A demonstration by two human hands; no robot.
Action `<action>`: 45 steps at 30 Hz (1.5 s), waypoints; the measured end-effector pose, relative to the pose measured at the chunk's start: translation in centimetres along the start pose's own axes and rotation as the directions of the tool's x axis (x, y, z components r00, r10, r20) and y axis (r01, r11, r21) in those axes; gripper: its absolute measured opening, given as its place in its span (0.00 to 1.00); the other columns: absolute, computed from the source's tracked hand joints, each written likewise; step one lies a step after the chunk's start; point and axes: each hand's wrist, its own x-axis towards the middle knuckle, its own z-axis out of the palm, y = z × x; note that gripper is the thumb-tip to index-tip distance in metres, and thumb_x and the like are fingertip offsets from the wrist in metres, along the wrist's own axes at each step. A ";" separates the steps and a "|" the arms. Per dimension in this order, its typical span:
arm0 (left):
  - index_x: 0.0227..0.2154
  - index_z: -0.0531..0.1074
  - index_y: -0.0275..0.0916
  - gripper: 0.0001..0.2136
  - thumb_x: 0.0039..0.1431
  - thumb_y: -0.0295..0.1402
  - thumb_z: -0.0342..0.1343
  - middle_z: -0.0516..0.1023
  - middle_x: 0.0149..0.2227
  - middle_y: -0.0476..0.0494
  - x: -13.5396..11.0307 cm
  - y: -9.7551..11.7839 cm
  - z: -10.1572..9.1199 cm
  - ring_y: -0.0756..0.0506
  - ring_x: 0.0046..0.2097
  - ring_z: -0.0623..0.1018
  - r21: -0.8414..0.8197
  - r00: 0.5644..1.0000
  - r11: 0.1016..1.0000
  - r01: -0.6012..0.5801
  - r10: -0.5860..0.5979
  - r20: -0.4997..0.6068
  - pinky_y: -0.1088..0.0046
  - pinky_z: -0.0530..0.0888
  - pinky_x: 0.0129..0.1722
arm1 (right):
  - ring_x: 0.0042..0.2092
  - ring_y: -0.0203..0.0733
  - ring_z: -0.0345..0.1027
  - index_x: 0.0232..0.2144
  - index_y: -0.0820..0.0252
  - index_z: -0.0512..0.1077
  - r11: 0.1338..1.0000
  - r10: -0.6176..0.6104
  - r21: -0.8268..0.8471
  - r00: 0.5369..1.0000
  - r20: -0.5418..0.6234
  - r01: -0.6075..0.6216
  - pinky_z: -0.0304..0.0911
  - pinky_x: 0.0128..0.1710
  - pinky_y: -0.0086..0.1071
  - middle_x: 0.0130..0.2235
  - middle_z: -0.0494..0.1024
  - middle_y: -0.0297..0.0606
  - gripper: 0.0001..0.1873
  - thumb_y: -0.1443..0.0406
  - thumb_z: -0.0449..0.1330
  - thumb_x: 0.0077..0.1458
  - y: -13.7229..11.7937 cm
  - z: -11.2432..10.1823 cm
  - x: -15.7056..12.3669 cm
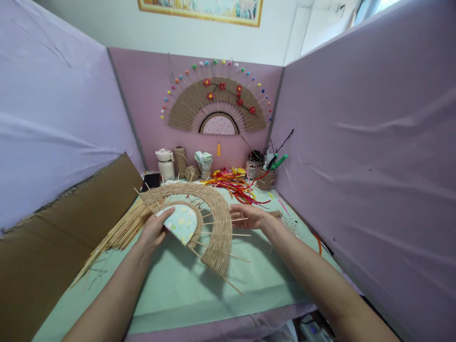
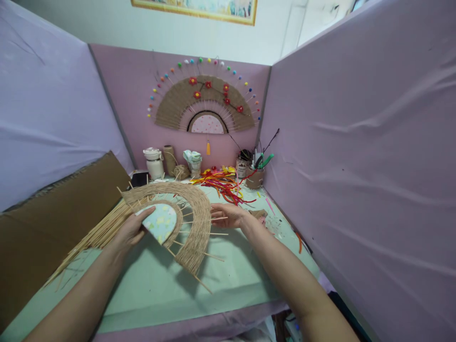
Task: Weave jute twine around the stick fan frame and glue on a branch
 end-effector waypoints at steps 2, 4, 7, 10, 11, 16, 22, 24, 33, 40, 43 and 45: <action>0.32 0.74 0.31 0.06 0.49 0.19 0.59 0.81 0.30 0.41 -0.1 -0.2 -0.1 0.46 0.28 0.80 0.012 1.000 1.000 -0.008 0.008 0.024 0.75 0.78 0.29 | 0.30 0.33 0.72 0.33 0.61 0.72 0.999 -0.003 -0.040 1.000 -0.021 0.002 0.67 0.30 0.26 0.31 0.78 0.37 0.05 0.65 0.62 0.52 0.1 0.6 0.2; 0.33 0.75 0.31 0.07 0.49 0.20 0.59 0.81 0.30 0.41 0.0 -0.2 -0.2 0.46 0.28 0.80 0.020 0.999 1.000 -0.015 0.015 0.036 0.74 0.79 0.29 | 0.29 0.32 0.71 0.30 0.61 0.71 0.998 -0.024 -0.061 0.998 -0.066 0.020 0.66 0.28 0.24 0.29 0.78 0.35 0.04 0.67 0.63 0.51 0.2 1.0 0.6; 0.32 0.75 0.31 0.06 0.50 0.19 0.58 0.81 0.30 0.41 0.2 -0.3 -0.3 0.47 0.28 0.80 0.011 0.999 1.000 -0.023 0.023 0.037 0.75 0.78 0.29 | 0.24 0.30 0.67 0.26 0.62 0.70 0.995 -0.086 -0.061 0.986 -0.141 0.078 0.63 0.24 0.22 0.25 0.76 0.33 0.05 0.69 0.64 0.50 0.3 0.9 1.1; 0.32 0.75 0.32 0.07 0.50 0.19 0.58 0.81 0.29 0.42 0.3 -0.3 -0.3 0.47 0.28 0.80 -0.010 0.999 0.999 -0.041 0.041 0.016 0.75 0.78 0.30 | 0.21 0.28 0.64 0.25 0.61 0.68 0.990 -0.140 -0.046 0.973 -0.185 0.134 0.61 0.23 0.21 0.21 0.73 0.30 0.07 0.68 0.64 0.49 0.0 0.5 1.3; 0.32 0.74 0.32 0.07 0.50 0.19 0.58 0.81 0.29 0.42 0.3 -0.3 -0.3 0.47 0.28 0.80 -0.015 0.999 0.999 -0.048 0.048 0.013 0.75 0.78 0.30 | 0.21 0.29 0.64 0.25 0.61 0.68 0.990 -0.141 -0.042 0.973 -0.184 0.136 0.62 0.23 0.22 0.22 0.73 0.30 0.07 0.67 0.64 0.49 -0.2 0.4 1.3; 0.32 0.74 0.32 0.06 0.52 0.18 0.56 0.81 0.28 0.42 0.1 0.2 -0.2 0.47 0.28 0.80 -0.034 0.996 0.997 -0.070 0.068 -0.050 0.76 0.78 0.31 | 0.31 0.34 0.72 0.33 0.62 0.71 0.996 -0.068 0.050 0.996 -0.052 0.071 0.68 0.30 0.26 0.31 0.78 0.38 0.13 0.56 0.58 0.56 -0.1 -0.1 0.1; 0.32 0.74 0.34 0.08 0.50 0.18 0.58 0.81 0.29 0.43 0.1 0.4 -0.1 0.48 0.30 0.80 -0.070 0.990 0.992 -0.104 0.096 -0.099 0.75 0.78 0.35 | 0.30 0.34 0.73 0.34 0.61 0.72 0.999 -0.044 0.007 0.999 -0.027 0.044 0.69 0.30 0.27 0.32 0.78 0.36 0.09 0.62 0.63 0.52 1.4 0.6 -0.3; 0.31 0.74 0.34 0.07 0.50 0.18 0.58 0.81 0.29 0.43 -0.1 0.3 0.0 0.47 0.30 0.80 -0.053 0.990 0.993 -0.109 0.103 -0.094 0.75 0.78 0.34 | 0.30 0.33 0.72 0.33 0.60 0.72 0.998 -0.039 -0.050 0.998 -0.053 0.036 0.69 0.30 0.26 0.32 0.78 0.36 0.09 0.64 0.66 0.48 1.8 0.9 0.1; 0.34 0.73 0.33 0.09 0.49 0.17 0.58 0.80 0.26 0.46 -0.2 0.4 0.2 0.48 0.29 0.80 -0.059 0.983 0.986 -0.154 0.147 -0.114 0.76 0.78 0.33 | 0.22 0.28 0.66 0.28 0.62 0.70 0.989 -0.146 -0.045 0.965 -0.217 0.139 0.64 0.22 0.21 0.25 0.76 0.33 0.05 0.67 0.65 0.49 1.4 1.1 0.6; 0.31 0.73 0.34 0.08 0.49 0.17 0.58 0.80 0.27 0.48 0.2 0.7 0.0 0.50 0.26 0.79 -0.099 0.966 0.978 -0.185 0.162 -0.203 0.77 0.78 0.31 | 0.30 0.34 0.73 0.33 0.63 0.71 0.989 -0.118 0.071 0.985 -0.125 0.128 0.68 0.27 0.25 0.31 0.78 0.37 0.10 0.60 0.59 0.55 1.2 0.7 -0.9; 0.31 0.74 0.36 0.09 0.49 0.17 0.59 0.79 0.27 0.49 0.1 0.9 0.1 0.51 0.27 0.79 -0.105 0.953 0.974 -0.199 0.167 -0.251 0.76 0.78 0.32 | 0.32 0.35 0.74 0.34 0.62 0.72 0.994 -0.095 0.054 0.993 -0.068 0.099 0.68 0.28 0.26 0.34 0.79 0.40 0.11 0.59 0.61 0.53 2.4 0.9 -1.2; 0.32 0.74 0.37 0.09 0.49 0.17 0.59 0.79 0.28 0.51 -0.1 1.0 0.2 0.51 0.28 0.79 -0.108 0.950 0.972 -0.211 0.177 -0.258 0.77 0.78 0.34 | 0.30 0.33 0.73 0.33 0.62 0.72 0.995 -0.101 0.020 0.994 -0.033 0.102 0.68 0.29 0.26 0.35 0.79 0.39 0.10 0.62 0.65 0.50 3.3 1.3 -1.1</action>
